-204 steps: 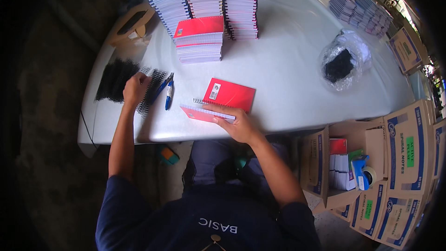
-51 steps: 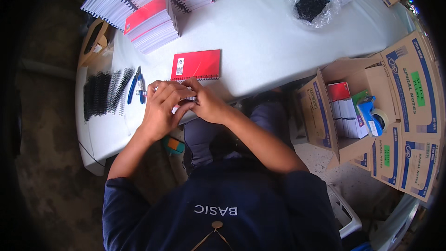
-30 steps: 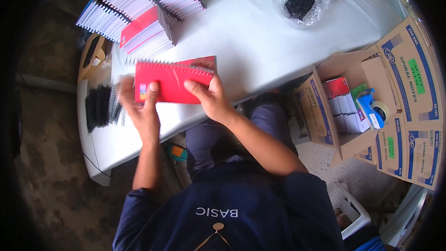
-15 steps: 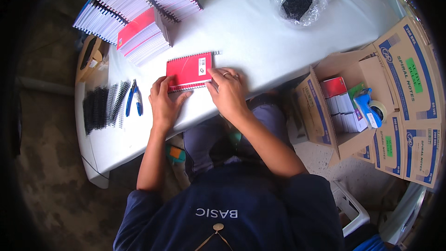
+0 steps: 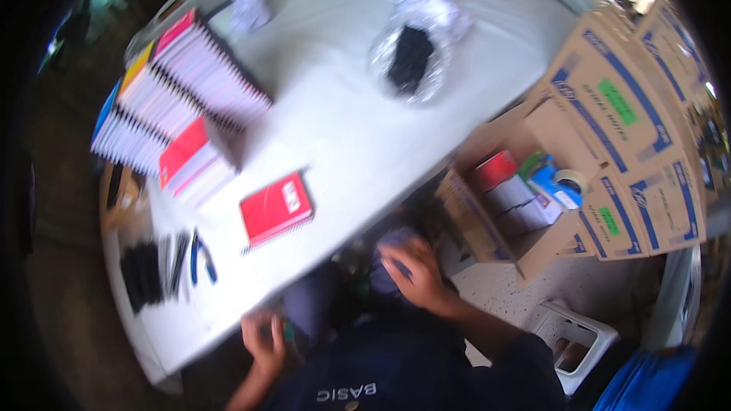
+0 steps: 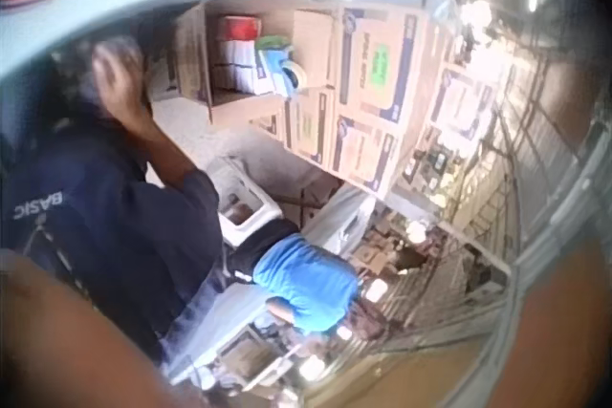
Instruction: The person uses pliers to trim the end of a spiral binder on a stack of notebooks, places the notebooks into a box, and then aligns a new notebook cover and pages before beginning to thread a spiral binder coil through the holes.
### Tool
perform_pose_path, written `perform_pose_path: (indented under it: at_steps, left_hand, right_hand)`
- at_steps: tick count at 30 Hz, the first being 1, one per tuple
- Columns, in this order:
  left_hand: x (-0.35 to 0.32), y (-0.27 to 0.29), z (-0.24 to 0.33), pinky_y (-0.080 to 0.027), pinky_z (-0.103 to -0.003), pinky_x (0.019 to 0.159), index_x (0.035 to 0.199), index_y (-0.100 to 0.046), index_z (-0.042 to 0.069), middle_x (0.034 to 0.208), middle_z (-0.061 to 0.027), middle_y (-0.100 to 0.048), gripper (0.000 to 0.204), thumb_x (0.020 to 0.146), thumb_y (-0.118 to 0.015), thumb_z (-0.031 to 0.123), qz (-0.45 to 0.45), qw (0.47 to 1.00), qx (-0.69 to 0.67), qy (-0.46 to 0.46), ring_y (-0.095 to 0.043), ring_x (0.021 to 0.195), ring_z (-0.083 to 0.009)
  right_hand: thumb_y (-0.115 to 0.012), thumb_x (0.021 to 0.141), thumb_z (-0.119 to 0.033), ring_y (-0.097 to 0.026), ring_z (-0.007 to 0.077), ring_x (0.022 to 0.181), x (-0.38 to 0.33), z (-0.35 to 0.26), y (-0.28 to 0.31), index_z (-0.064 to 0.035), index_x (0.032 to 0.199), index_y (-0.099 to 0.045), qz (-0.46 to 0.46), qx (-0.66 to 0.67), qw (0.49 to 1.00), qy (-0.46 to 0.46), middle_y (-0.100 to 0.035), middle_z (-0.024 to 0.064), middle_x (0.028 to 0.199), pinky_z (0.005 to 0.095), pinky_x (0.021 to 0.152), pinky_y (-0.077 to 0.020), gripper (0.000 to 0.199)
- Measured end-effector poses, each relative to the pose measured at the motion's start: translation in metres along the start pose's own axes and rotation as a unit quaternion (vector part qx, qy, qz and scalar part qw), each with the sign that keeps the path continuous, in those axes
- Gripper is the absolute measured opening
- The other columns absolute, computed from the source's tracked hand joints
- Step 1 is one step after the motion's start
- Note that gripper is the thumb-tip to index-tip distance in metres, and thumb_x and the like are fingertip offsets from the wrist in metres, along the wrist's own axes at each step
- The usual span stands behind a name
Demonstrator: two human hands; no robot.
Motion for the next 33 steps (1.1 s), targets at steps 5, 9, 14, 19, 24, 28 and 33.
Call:
perform_pose_path:
  at_steps: [5, 9, 14, 19, 24, 28, 33]
  left_hand:
    - [-0.173, -0.041, -0.091, -0.045, -0.032, 0.083, 0.105, -0.05, -0.003, 0.098, -0.0138, -0.057, 0.021, 0.089, -0.056, 0.009, -0.16, 0.832, -0.05, 0.528, -0.055, 0.092, -0.0204]
    - [-0.15, -0.072, -0.117, -0.046, -0.033, 0.083, 0.106, -0.05, -0.003, 0.099, -0.0142, -0.057, 0.026, 0.087, -0.057, 0.014, -0.273, 0.785, -0.037, 0.555, -0.055, 0.092, -0.0205]
    - [-0.107, -0.082, -0.132, -0.046, -0.033, 0.084, 0.108, -0.052, -0.003, 0.101, -0.0147, -0.058, 0.033, 0.085, -0.058, 0.019, -0.335, 0.78, -0.032, 0.528, -0.056, 0.092, -0.0206]
    - [-0.079, -0.085, -0.139, -0.046, -0.034, 0.084, 0.11, -0.053, -0.002, 0.103, -0.0151, -0.059, 0.04, 0.082, -0.059, 0.025, -0.372, 0.775, -0.024, 0.511, -0.057, 0.091, -0.0207]
    - [-0.065, -0.088, -0.141, -0.046, -0.034, 0.084, 0.112, -0.054, -0.002, 0.104, -0.0156, -0.06, 0.047, 0.08, -0.06, 0.031, -0.431, 0.751, -0.019, 0.5, -0.058, 0.091, -0.0208]
    - [-0.064, -0.068, -0.136, -0.046, -0.034, 0.085, 0.114, -0.055, -0.002, 0.105, -0.016, -0.061, 0.052, 0.078, -0.061, 0.035, -0.471, 0.726, -0.022, 0.501, -0.059, 0.091, -0.0209]
    - [-0.064, 0.005, -0.098, -0.047, -0.035, 0.085, 0.116, -0.056, -0.002, 0.107, -0.0165, -0.062, 0.059, 0.075, -0.062, 0.041, -0.617, 0.64, -0.079, 0.451, -0.06, 0.091, -0.021]
  right_hand:
    - [-0.055, 0.083, -0.009, -0.058, 0.0321, 0.083, -0.174, 0.044, 0.059, -0.0022, 0.089, -0.058, 0.022, -0.053, 0.893, -0.446, -0.058, 0.0156, 0.086, 0.0378, 0.075, -0.0464, 0.01]
    - [-0.048, 0.087, -0.02, -0.058, 0.0327, 0.098, -0.371, 0.073, 0.065, -0.0065, 0.104, -0.062, -0.322, -0.171, 0.677, -0.64, -0.06, 0.0152, 0.109, 0.0408, 0.084, -0.0455, 0.026]
    - [-0.048, 0.087, -0.02, -0.058, 0.0321, 0.098, -0.377, 0.071, 0.053, -0.0073, 0.104, -0.063, -0.329, -0.096, 0.627, -0.7, -0.061, 0.0147, 0.109, 0.0402, 0.085, -0.0453, 0.026]
    - [-0.048, 0.087, -0.02, -0.059, 0.0315, 0.098, -0.304, 0.09, 0.046, -0.0081, 0.104, -0.063, -0.276, -0.066, 0.695, -0.661, -0.061, 0.0142, 0.108, 0.0395, 0.085, -0.045, 0.026]
    - [-0.048, 0.087, -0.021, -0.059, 0.0309, 0.099, -0.259, 0.089, 0.057, -0.0088, 0.104, -0.064, -0.265, -0.055, 0.717, -0.642, -0.062, 0.0136, 0.107, 0.0389, 0.086, -0.0447, 0.026]
    - [-0.048, 0.087, -0.021, -0.059, 0.0305, 0.099, -0.247, 0.094, 0.069, -0.0094, 0.104, -0.064, -0.363, -0.058, 0.695, -0.618, -0.063, 0.0132, 0.107, 0.0384, 0.087, -0.0445, 0.026]
    - [-0.048, 0.087, -0.021, -0.059, 0.0299, 0.099, -0.219, 0.089, 0.094, -0.0102, 0.104, -0.065, -0.636, -0.017, 0.605, -0.478, -0.063, 0.0127, 0.106, 0.0378, 0.087, -0.0442, 0.026]
Point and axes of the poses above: each hand's wrist, its own x-axis towards the middle knuckle, its own y-axis out of the back of the hand, z = x × y, the point moved 2 cm from there along x, towards the middle knuckle
